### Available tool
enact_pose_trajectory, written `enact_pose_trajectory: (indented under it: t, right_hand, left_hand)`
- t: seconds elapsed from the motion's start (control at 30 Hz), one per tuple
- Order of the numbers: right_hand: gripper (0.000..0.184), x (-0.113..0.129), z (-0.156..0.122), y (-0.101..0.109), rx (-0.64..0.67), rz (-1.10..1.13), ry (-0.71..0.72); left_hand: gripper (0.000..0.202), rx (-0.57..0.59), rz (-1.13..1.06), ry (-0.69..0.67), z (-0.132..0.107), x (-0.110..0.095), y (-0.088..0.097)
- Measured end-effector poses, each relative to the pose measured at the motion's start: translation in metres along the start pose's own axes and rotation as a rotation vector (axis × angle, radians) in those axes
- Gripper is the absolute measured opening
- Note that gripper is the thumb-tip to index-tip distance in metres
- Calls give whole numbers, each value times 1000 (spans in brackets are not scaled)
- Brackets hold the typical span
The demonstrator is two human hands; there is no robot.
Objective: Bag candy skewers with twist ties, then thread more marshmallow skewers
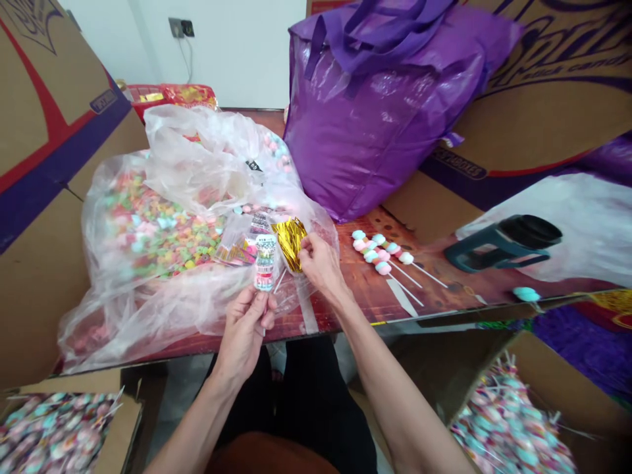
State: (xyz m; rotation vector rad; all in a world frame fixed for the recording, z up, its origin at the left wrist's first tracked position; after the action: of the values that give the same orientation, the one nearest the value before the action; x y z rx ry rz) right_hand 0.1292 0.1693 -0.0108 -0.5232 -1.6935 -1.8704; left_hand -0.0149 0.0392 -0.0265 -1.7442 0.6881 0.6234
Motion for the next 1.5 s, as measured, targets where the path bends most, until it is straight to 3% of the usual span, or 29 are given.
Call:
enact_pose_trajectory:
  t: [0.13, 0.23, 0.33, 0.43, 0.57, 0.63, 0.77, 0.87, 1.07, 1.2, 1.33, 1.5]
  right_hand:
    - [18, -9, 2, 2, -122, 222, 23]
    - [15, -1, -8, 14, -210, 427, 93]
    - [13, 19, -37, 25, -194, 617, 195]
    - [11, 37, -76, 21, -116, 572, 274]
    - [2, 28, -112, 4, -143, 567, 114]
    - [7, 21, -119, -1, -158, 635, 21]
    - [4, 25, -127, 16, -250, 400, 123]
    - [8, 28, -136, 29, -289, 321, 174]
    - [10, 5, -150, 25, -183, 670, -26]
    - [14, 2, -151, 20, -142, 841, -87]
    - [15, 1, -153, 16, -104, 898, -82]
    - [22, -2, -156, 20, -28, 1023, -13]
  left_hand:
    - [35, -43, 26, 14, 2, 3, -1]
    - [37, -81, 95, -3, 5, 5, -1]
    - [37, -156, 161, -49, 6, 6, 1]
    - [34, -156, 213, -95, 5, 8, 0]
    - [23, -45, 295, -111, 0, 13, -5]
    - [20, 12, 355, -126, -4, 16, -7]
    - [22, 85, 472, -177, -11, 18, -12]
    - [26, 92, 401, -171, -13, 21, -16]
    - [33, 84, 304, -121, -15, 28, -24]
    - [35, 107, 314, -104, -18, 35, -29]
    - [37, 142, 222, 22, -20, 38, -31]
    - [39, 276, -82, 454, -32, 42, -39]
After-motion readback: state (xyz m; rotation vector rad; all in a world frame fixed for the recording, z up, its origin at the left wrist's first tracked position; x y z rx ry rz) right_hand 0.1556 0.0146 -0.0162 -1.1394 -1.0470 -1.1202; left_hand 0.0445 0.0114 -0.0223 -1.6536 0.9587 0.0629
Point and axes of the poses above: each hand's wrist, its own z-axis towards the middle knuckle, its own y-axis out of the back of the hand, x = y × z, the point moved 5 cm from there along z, towards the middle knuckle, and after that the axes turned 1 degree about x, right-handed, at the moved point
